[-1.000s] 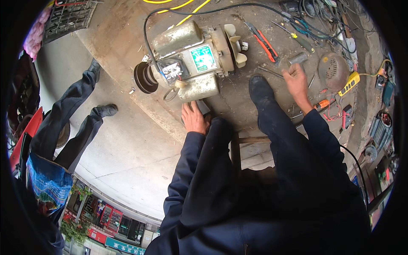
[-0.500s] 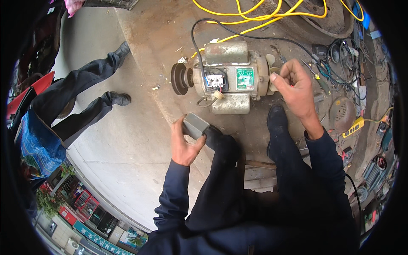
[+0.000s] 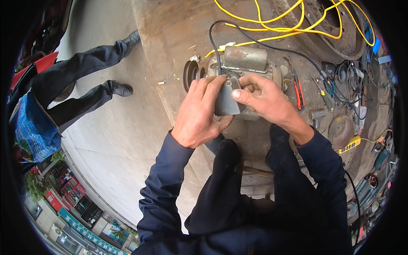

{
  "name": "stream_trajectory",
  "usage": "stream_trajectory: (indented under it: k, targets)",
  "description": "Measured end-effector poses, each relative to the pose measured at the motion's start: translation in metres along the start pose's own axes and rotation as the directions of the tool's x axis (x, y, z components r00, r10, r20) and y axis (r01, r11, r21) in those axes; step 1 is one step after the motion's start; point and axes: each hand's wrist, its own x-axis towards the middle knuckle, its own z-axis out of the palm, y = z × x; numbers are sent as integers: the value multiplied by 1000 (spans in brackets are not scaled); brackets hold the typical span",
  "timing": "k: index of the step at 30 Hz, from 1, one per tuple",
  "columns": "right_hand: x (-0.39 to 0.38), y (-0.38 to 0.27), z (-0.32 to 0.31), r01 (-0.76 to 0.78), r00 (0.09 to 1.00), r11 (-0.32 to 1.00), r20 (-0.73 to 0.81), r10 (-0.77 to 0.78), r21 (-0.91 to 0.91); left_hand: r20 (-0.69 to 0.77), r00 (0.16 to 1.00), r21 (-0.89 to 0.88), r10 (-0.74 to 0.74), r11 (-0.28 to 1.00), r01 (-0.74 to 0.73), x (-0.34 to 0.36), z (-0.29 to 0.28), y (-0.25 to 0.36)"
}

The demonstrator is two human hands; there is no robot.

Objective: The person works on an electric motor placed on the floor, using a screwdriver to adjust internal components and wires. They then place a metal cover over the motor and secure it with screws, completing the assembly.

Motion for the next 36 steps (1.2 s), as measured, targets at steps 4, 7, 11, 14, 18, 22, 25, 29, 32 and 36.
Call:
stream_trajectory:
  k: [4, 7, 11, 14, 18, 22, 25, 29, 32, 36]
  targets:
    - [0, 2, -6, -170, 985, 980, 28, 169, 99, -16, 1000, -46, 27, 999, -28, 6, 4, -1]
    - [0, 6, -5, -84, 995, 995, -43, 86, 44, -41, 999, -64, 34, 997, -37, 4, 10, -4]
    - [1, 8, -10, -114, 993, 993, -14, 114, 18, -149, 989, -116, 19, 993, -36, -10, 21, -11]
    - [1, 10, -24, -145, 983, 970, -84, 164, 196, -310, 915, -318, -257, 935, 155, -26, 33, -16]
    - [2, 14, -34, -178, 970, 925, -96, 222, 336, -235, 745, -466, -625, 745, 477, -39, 63, -11]
    - [0, 17, -30, -178, 967, 930, -120, 226, 322, -280, 883, -22, -376, 922, 386, -32, 78, -12]
    - [-2, 17, -27, -155, 970, 948, -139, 200, 278, -220, 883, 50, -416, 899, 436, -27, 84, -8]
    - [-4, 20, -25, -140, 971, 962, -157, 180, 233, -241, 874, 56, -423, 892, 448, -21, 92, -8]
    - [-7, 24, -21, -133, 967, 969, -187, 173, 209, -311, 848, -7, -430, 893, 450, -23, 99, -6]
    - [-9, 25, -17, -121, 970, 966, -181, 164, 228, -417, 807, -67, -418, 900, 432, -29, 108, -4]
